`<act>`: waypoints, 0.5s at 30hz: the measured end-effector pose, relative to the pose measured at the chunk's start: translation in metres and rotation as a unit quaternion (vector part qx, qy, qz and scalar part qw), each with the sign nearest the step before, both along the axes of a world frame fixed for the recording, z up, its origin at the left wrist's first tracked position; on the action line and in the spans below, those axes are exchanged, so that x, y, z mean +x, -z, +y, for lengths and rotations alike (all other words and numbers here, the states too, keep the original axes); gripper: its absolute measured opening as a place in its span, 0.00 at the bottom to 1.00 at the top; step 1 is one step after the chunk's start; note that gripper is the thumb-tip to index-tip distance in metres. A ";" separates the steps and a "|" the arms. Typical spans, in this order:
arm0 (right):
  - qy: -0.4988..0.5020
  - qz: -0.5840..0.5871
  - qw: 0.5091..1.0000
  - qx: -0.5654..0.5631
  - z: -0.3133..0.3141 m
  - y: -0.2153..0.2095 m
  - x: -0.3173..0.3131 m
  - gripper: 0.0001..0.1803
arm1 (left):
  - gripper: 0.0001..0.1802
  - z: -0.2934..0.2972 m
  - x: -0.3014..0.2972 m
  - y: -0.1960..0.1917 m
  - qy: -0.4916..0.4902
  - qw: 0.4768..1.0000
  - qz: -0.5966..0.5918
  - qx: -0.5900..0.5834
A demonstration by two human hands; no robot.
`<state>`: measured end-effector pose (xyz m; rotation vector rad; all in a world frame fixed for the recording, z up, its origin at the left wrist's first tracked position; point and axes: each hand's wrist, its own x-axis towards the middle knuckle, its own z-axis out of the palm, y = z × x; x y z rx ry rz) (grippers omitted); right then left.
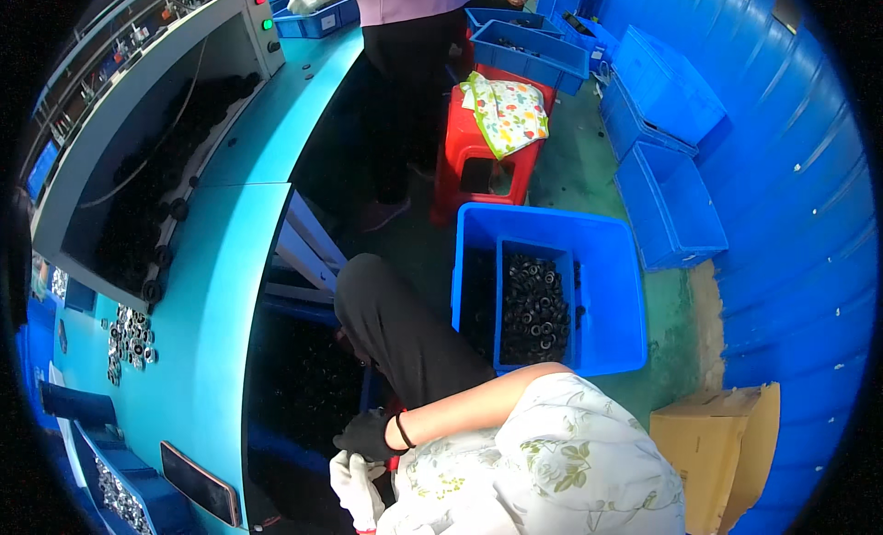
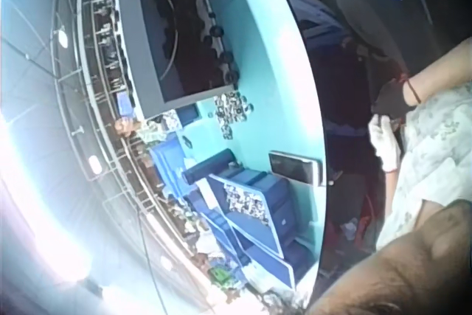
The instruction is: Assembling small rubber gaskets with metal rings in a factory setting.
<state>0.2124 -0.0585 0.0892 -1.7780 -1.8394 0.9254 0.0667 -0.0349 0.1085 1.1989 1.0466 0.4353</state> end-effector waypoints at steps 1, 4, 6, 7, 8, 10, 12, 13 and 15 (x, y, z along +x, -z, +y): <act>-0.010 -0.023 0.999 -0.023 0.000 0.001 0.002 0.16 | 0.12 -0.001 0.004 -0.001 0.004 1.000 0.000 0.003; -0.024 -0.033 0.998 -0.041 0.000 -0.007 0.009 0.17 | 0.13 0.001 0.008 0.001 -0.041 0.997 -0.037 -0.059; -0.043 -0.008 0.998 -0.035 0.000 -0.017 0.011 0.17 | 0.13 0.009 -0.006 0.008 0.012 0.997 -0.040 -0.069; -0.039 -0.009 0.999 -0.034 0.001 -0.015 0.011 0.17 | 0.13 0.011 -0.009 0.018 0.015 0.997 -0.040 -0.068; -0.042 -0.021 0.999 -0.026 0.004 -0.011 0.007 0.17 | 0.12 0.012 -0.012 0.033 0.007 0.999 0.028 -0.040; -0.046 -0.029 0.998 -0.019 0.005 -0.013 0.005 0.16 | 0.12 0.015 -0.021 0.042 -0.004 0.995 0.099 -0.012; -0.048 -0.038 0.998 -0.024 0.002 -0.015 0.007 0.16 | 0.12 0.020 -0.023 0.040 0.049 0.995 0.084 0.003; -0.048 -0.011 0.998 -0.025 0.001 -0.012 0.008 0.16 | 0.12 0.020 -0.018 0.029 0.061 0.995 0.080 0.007; -0.037 0.031 0.999 -0.021 0.001 -0.012 0.012 0.16 | 0.13 0.016 -0.001 0.004 -0.032 0.989 -0.042 -0.139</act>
